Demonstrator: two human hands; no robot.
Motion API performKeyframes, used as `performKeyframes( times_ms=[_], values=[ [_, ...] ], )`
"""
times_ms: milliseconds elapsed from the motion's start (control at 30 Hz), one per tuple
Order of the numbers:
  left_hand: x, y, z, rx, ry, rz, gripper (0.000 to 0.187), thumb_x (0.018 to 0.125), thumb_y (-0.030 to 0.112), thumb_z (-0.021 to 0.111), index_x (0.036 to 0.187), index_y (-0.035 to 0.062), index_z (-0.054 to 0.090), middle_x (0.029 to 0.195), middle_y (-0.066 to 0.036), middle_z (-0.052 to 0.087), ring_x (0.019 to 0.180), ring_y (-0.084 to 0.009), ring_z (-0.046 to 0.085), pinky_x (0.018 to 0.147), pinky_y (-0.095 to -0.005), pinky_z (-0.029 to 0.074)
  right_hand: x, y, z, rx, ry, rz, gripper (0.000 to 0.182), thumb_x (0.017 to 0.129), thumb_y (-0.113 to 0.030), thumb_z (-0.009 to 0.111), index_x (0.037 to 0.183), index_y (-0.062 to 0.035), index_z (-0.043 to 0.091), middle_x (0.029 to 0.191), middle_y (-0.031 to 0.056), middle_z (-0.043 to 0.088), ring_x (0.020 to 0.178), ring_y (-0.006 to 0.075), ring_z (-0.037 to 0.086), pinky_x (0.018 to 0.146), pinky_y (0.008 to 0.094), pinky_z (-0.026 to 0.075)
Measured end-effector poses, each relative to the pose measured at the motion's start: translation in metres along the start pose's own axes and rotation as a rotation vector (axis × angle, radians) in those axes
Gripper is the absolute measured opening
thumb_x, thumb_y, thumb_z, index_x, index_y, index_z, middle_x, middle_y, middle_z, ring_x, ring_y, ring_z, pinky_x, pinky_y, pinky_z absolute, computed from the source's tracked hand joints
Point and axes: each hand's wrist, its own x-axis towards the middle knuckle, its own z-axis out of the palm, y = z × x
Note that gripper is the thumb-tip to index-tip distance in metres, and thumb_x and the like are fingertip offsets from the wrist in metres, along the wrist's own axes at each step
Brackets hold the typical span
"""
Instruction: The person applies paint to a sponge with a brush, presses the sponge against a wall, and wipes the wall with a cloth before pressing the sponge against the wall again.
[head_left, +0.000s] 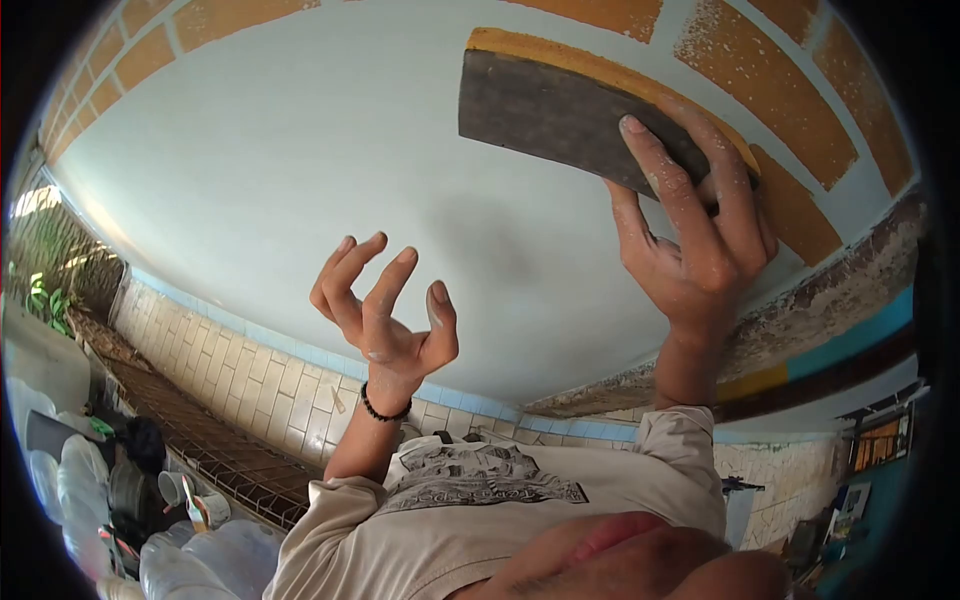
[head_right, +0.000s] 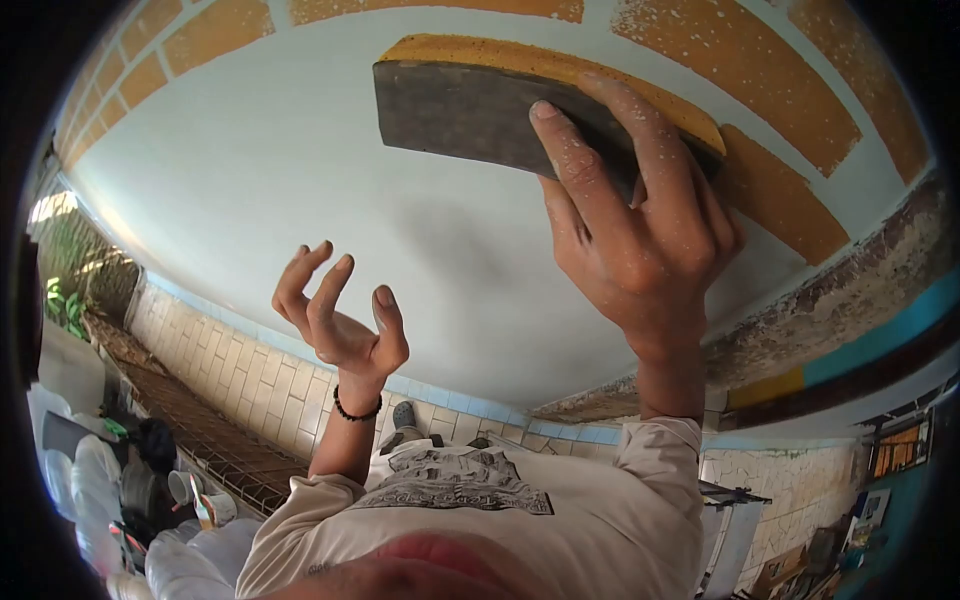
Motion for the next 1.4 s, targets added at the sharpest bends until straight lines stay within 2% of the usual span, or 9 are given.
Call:
performKeyframes(
  times_ms=[233,467,600,800,1100,1167,1233,1300,1400],
  values=[
    [-0.005,-0.008,-0.034,-0.001,-0.037,-0.037,0.042,0.085,0.020,0.068,0.124,0.0077,0.060,0.122,-0.016,0.060,0.124,-0.0329,0.048,0.106,-0.0485,0.035,0.001,0.000,-0.004,-0.021,0.051,-0.093,0.050,0.058,-0.003,0.091,0.106,-0.0128,0.081,0.118,0.0119,0.075,0.073,0.0202,0.073,0.067,0.0265,0.058],
    [-0.015,-0.074,-0.060,-0.125,0.096,-0.108,0.036,0.091,0.011,0.062,0.123,-0.0019,0.055,0.123,-0.019,0.057,0.119,-0.0333,0.051,0.105,-0.0498,0.043,0.002,-0.054,-0.021,0.105,0.001,-0.091,0.046,0.068,-0.003,0.087,0.111,-0.0124,0.077,0.117,0.0264,0.072,0.074,0.0170,0.074,0.049,0.0223,0.053],
    [-0.037,-0.142,-0.094,-0.153,0.124,-0.297,0.047,0.094,0.019,0.066,0.131,-0.0035,0.049,0.125,-0.018,0.055,0.113,-0.0294,0.055,0.097,-0.0443,0.050,0.001,-0.127,0.003,0.283,-0.054,0.126,0.039,0.077,-0.007,0.085,0.110,-0.0261,0.075,0.120,0.0155,0.074,0.072,0.0142,0.073,0.054,0.0214,0.055],
    [-0.040,-0.207,-0.145,-0.283,0.158,-0.610,0.063,0.100,0.036,0.059,0.139,-0.0120,0.045,0.127,-0.021,0.061,0.122,-0.0282,0.055,0.107,-0.0454,0.043,0.008,-0.242,0.104,0.947,0.180,0.397,0.053,0.065,-0.015,0.093,0.114,-0.0181,0.074,0.135,0.0149,0.066,0.065,0.0111,0.061,0.055,0.0252,0.051],
    [0.061,-0.237,-0.255,-0.220,0.041,-0.069,0.047,0.085,0.026,0.061,0.115,-0.0103,0.059,0.096,-0.016,0.059,0.088,-0.0262,0.052,0.080,-0.0424,0.042,0.026,-0.409,0.241,1.944,0.304,1.113,0.053,0.080,-0.010,0.082,0.127,0.0048,0.062,0.106,0.0090,0.069,0.076,0.0075,0.055,0.064,0.0245,0.045],
    [0.111,-0.193,-0.250,-0.160,-0.468,0.167,0.036,0.073,0.023,0.066,0.100,-0.0005,0.072,0.091,-0.011,0.062,0.083,-0.0286,0.058,0.073,-0.0430,0.044,0.042,-0.446,0.266,2.268,0.075,1.381,0.051,0.085,-0.013,0.077,0.130,0.0023,0.058,0.106,0.0095,0.069,0.081,0.0110,0.061,0.066,0.0265,0.050],
    [0.142,-0.159,-0.219,-0.359,-0.658,0.325,0.041,0.081,0.021,0.066,0.122,0.0227,0.074,0.096,-0.005,0.065,0.079,-0.0233,0.060,0.070,-0.0384,0.044,0.058,-0.481,0.285,2.400,-0.019,1.381,0.052,0.087,-0.019,0.076,0.131,-0.0009,0.055,0.109,0.0070,0.068,0.085,0.0137,0.065,0.065,0.0298,0.053],
    [0.138,-0.131,-0.188,-0.381,-0.598,0.452,0.030,0.087,0.035,0.064,0.114,0.0306,0.076,0.092,-0.004,0.065,0.078,-0.0224,0.061,0.074,-0.0372,0.045,0.079,-0.529,0.297,2.559,-0.128,1.349,0.054,0.089,-0.024,0.074,0.133,-0.0042,0.051,0.111,0.0046,0.067,0.088,0.0165,0.068,0.064,0.0331,0.056],
    [0.146,-0.091,-0.150,-0.378,-0.655,0.609,0.031,0.090,0.039,0.063,0.120,0.0350,0.072,0.085,-0.002,0.063,0.079,-0.0221,0.061,0.079,-0.0369,0.045,0.099,-0.564,0.298,2.726,-0.259,1.262,0.077,0.088,-0.041,0.073,0.150,-0.0086,0.042,0.133,0.0056,0.059,0.123,0.0207,0.058,0.101,0.0398,0.050]
  ],
)
